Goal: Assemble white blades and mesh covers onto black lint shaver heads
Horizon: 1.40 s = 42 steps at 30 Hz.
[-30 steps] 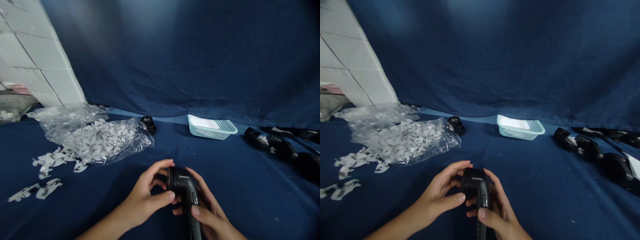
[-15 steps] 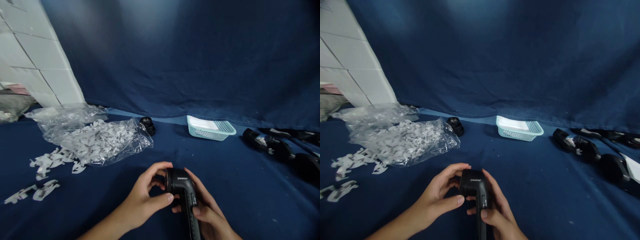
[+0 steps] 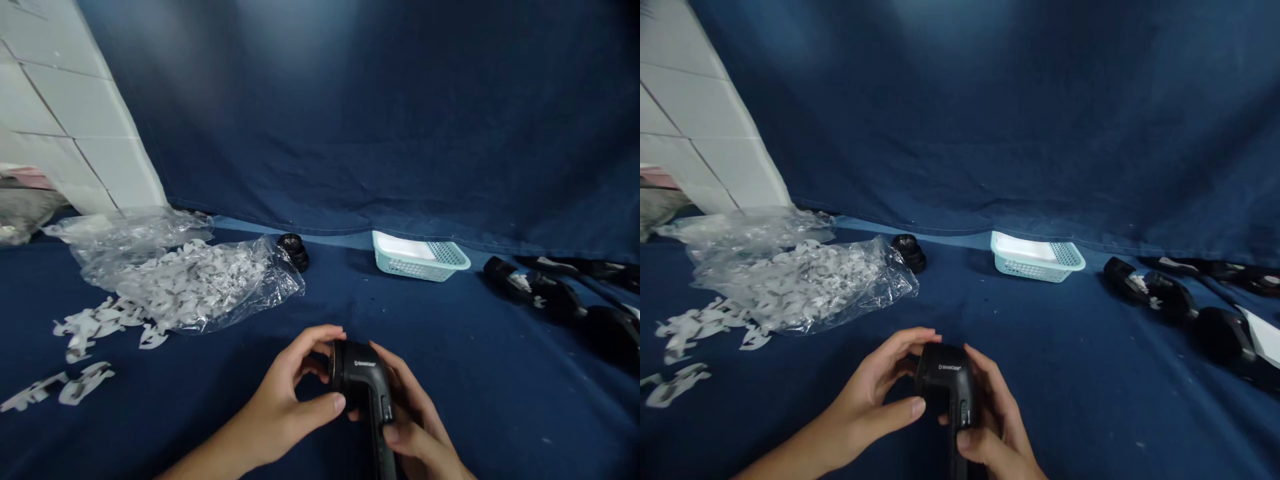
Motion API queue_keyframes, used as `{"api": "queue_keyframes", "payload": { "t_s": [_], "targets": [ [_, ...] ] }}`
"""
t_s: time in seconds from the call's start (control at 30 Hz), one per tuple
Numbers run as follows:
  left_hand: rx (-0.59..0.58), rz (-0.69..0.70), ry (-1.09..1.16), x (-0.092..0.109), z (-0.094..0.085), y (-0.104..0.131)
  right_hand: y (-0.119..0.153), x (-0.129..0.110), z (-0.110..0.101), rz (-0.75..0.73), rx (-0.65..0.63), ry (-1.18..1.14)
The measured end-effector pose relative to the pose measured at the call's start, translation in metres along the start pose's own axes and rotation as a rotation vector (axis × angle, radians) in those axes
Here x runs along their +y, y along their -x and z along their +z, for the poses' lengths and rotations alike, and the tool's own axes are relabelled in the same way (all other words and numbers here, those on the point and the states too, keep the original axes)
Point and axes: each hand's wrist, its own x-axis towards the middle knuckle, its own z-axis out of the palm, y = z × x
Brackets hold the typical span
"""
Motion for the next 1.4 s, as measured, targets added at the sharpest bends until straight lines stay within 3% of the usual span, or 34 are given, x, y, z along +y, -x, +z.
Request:
{"api": "queue_keyframes", "payload": {
  "t_s": [1.4],
  "targets": [
    [-0.012,-0.039,-0.026,-0.0002,0.0001,0.0002,0.0034,-0.0041,0.0031,0.018,0.041,0.042]
  ]
}}
